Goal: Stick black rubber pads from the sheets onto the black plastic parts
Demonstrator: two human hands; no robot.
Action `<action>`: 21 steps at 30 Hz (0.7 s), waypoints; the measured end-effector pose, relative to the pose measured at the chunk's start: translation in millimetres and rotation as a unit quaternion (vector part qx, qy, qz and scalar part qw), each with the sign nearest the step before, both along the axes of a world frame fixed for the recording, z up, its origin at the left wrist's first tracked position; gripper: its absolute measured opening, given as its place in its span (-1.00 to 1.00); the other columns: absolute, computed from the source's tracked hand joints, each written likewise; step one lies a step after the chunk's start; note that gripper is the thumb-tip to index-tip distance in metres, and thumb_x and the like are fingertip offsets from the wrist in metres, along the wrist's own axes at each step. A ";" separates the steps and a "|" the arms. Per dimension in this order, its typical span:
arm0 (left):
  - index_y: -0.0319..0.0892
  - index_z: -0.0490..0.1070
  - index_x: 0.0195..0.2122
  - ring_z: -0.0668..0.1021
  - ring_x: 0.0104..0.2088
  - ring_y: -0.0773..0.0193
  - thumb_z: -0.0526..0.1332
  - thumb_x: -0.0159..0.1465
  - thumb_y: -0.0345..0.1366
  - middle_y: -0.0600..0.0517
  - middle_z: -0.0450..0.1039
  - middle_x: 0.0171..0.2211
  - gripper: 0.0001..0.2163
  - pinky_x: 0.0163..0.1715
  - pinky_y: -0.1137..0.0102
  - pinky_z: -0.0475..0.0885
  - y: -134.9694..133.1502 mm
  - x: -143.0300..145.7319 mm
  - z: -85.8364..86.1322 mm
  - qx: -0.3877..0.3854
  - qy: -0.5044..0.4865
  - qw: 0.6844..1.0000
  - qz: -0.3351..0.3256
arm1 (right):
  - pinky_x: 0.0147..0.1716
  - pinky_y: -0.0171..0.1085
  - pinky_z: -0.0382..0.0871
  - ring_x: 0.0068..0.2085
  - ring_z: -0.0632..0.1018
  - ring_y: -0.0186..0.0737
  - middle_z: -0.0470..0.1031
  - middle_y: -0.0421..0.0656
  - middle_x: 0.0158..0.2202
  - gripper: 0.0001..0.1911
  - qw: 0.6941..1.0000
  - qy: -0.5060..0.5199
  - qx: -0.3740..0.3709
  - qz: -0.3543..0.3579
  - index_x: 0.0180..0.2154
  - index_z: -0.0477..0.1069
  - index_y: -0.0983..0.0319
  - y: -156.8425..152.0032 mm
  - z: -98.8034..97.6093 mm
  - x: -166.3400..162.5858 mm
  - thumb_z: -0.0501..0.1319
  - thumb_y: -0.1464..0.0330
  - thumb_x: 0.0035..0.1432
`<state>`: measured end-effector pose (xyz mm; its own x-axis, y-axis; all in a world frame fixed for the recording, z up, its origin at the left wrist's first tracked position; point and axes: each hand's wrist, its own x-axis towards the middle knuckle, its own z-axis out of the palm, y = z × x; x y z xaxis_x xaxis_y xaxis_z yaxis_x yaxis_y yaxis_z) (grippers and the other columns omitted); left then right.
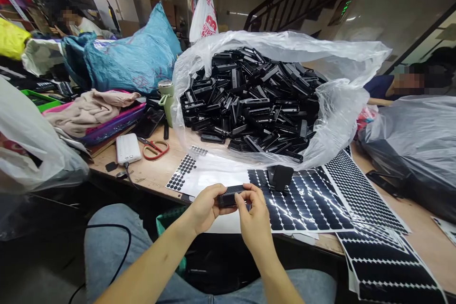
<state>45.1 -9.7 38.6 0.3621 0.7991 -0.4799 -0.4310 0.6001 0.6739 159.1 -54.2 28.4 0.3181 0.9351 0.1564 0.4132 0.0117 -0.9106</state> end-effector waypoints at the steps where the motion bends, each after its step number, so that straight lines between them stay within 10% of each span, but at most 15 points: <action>1: -0.24 0.30 -0.54 0.48 -0.44 0.31 0.13 0.10 -0.43 0.04 0.39 -0.52 -0.92 -0.28 0.21 0.47 -0.2 -0.7 -0.4 -0.001 -0.002 1.000 0.002 | -0.10 -0.13 0.17 -0.04 0.31 -0.10 0.27 -0.03 -0.09 -0.81 1.000 -0.003 0.002 0.002 -0.48 0.30 0.21 -0.7 -1.2 -1.7 0.08 0.25 0.10; 8: -0.25 0.32 -0.53 0.54 -0.42 0.26 0.12 0.10 -0.45 0.00 0.45 -0.50 -0.92 -0.26 0.22 0.47 -4.8 -40.8 -18.7 -0.006 0.038 0.997 0.062 | -0.16 -0.16 0.19 -0.12 0.34 -0.11 0.33 -0.06 -0.22 -0.81 0.997 -0.074 0.033 -0.015 -0.33 0.25 0.21 23.5 -24.0 -24.7 0.12 0.23 0.06; 13: -0.30 0.42 -0.44 0.57 -0.39 0.17 0.09 0.12 -0.46 -0.09 0.52 -0.45 -0.88 -0.29 0.23 0.48 -14.4 -110.2 -35.1 -0.008 0.154 0.981 0.119 | -0.29 -0.30 0.22 -0.26 0.44 -0.22 0.44 -0.11 -0.32 -0.82 0.963 -0.197 -0.088 0.164 -0.36 0.33 0.22 98.3 -47.5 -75.4 -0.03 0.38 0.16; 21: -0.38 0.45 -0.43 0.58 -0.39 0.15 0.06 0.13 -0.49 -0.16 0.53 -0.45 -0.83 -0.28 0.25 0.50 -13.6 -157.8 -30.6 -0.020 0.159 0.970 0.182 | -0.28 -0.22 0.22 -0.17 0.43 -0.01 0.41 0.16 -0.22 -0.82 0.932 -0.282 -0.138 0.181 -0.30 0.39 0.39 138.4 -63.4 -126.8 0.07 0.52 0.03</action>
<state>-112.7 -23.3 8.0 -0.1124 0.8242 -0.5551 -0.3929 0.4762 0.7867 32.4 84.2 -35.0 -0.0866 0.9944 -0.0599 0.8410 0.0407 -0.5395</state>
